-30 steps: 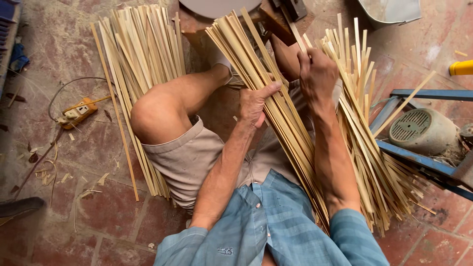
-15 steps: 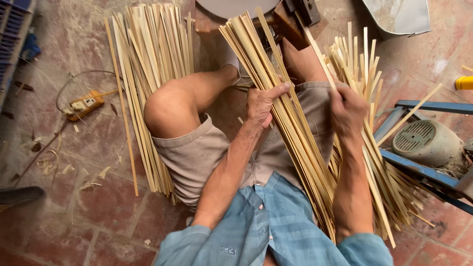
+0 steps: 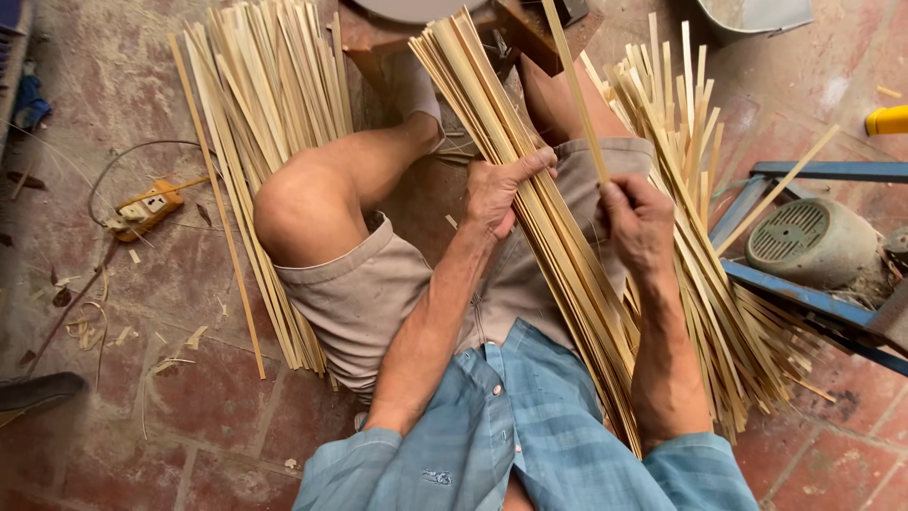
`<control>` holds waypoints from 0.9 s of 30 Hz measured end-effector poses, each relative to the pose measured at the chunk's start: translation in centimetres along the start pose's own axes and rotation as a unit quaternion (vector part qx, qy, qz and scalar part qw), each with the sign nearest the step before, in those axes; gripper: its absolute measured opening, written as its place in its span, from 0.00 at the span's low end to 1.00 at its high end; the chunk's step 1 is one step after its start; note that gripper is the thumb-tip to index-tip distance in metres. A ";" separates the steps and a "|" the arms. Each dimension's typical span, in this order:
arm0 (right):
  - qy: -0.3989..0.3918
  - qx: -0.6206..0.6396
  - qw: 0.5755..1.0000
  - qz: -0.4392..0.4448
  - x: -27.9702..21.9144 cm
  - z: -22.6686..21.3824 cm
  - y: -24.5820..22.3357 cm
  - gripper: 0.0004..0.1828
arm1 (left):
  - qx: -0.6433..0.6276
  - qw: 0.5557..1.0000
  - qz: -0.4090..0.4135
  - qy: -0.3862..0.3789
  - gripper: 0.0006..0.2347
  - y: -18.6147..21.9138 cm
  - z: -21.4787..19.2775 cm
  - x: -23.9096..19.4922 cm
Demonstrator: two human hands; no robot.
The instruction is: The person sits on the floor and repeatedly picks up individual bamboo strips from a pile, aligns them with a held bundle, and places them into a growing stack. The process continues with consistent hand movements and no visible tool use.
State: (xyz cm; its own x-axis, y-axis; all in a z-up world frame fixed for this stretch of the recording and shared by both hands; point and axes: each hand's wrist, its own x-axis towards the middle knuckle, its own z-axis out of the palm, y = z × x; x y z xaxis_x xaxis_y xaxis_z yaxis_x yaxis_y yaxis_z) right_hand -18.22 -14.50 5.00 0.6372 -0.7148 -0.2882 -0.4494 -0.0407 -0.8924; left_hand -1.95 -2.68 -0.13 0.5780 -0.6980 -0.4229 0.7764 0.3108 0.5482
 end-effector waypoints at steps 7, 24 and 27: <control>0.005 -0.070 0.997 0.025 6.3 -0.5 -0.8 0.10 | -0.027 0.999 -0.003 -0.025 0.16 0.1 -0.3 0.6; -0.014 -0.120 0.990 -0.067 9.5 -0.3 -2.7 0.11 | -0.004 1.000 -0.003 0.005 0.14 -0.8 -0.3 0.4; -0.010 -0.051 0.998 0.047 3.4 -6.4 -0.1 0.16 | 0.001 1.000 -0.012 0.008 0.14 -1.4 -0.5 0.4</control>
State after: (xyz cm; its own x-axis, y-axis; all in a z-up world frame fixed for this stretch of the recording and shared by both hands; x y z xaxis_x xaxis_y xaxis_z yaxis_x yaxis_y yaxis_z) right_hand -20.00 -21.43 6.31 0.6011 -0.7051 -0.3763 -0.5685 -0.0464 -0.8214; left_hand -2.73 -3.08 -1.42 0.5624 -0.6950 -0.4479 0.7899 0.2917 0.5394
